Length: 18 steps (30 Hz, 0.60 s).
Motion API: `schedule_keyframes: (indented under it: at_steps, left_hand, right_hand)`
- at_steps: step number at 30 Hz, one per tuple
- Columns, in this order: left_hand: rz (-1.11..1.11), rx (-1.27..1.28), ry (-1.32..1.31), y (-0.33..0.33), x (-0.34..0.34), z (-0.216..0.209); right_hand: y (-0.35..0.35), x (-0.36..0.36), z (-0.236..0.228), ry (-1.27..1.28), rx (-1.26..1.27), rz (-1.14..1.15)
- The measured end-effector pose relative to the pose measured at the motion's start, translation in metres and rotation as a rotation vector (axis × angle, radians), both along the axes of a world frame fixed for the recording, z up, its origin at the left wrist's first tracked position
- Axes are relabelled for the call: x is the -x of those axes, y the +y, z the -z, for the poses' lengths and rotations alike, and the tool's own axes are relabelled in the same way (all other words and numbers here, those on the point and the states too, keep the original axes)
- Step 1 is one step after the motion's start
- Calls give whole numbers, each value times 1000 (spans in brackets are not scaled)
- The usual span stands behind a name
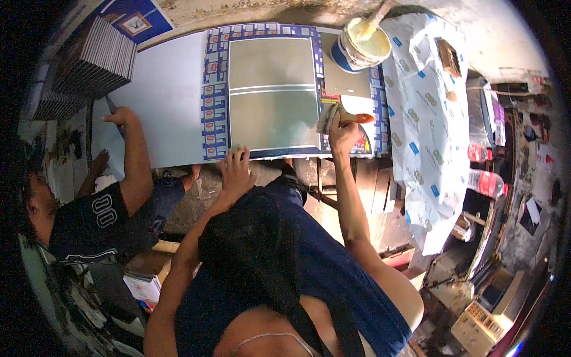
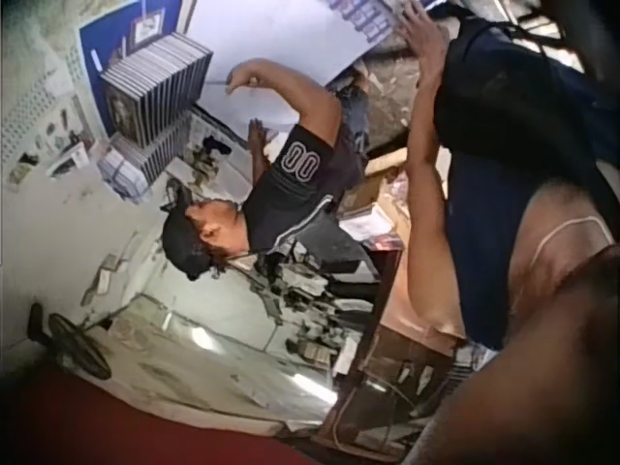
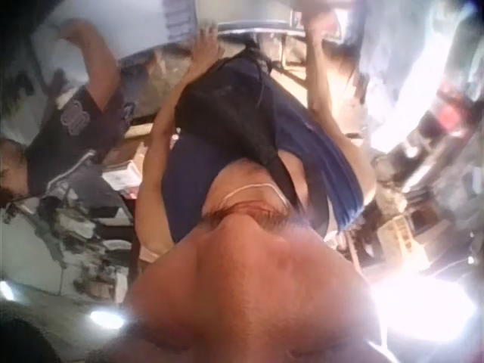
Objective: The person applies glue to the interior surface of folders using a brush and then places the folders onto a stack on the table.
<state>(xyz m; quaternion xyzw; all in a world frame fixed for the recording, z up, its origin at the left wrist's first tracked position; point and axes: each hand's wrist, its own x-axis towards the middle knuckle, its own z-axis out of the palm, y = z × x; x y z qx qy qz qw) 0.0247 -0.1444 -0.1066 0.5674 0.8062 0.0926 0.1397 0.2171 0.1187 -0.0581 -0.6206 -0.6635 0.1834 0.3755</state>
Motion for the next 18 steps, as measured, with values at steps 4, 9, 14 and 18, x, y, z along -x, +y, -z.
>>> schedule_keyframes:
  at_steps: [4,9,14,18]
  left_hand:
    - [102,-28,17,-2,20,-2]
    - [-10,-113,-430,26,57,-6]
    - [-133,-659,-567,154,130,-34]
    - [96,-346,-209,278,188,-40]
  right_hand:
    - [-68,-23,3,-7,185,109]
    - [-113,-149,30,635,100,294]
    - [-122,-100,-56,932,151,259]
    - [-84,13,-42,322,210,-432]
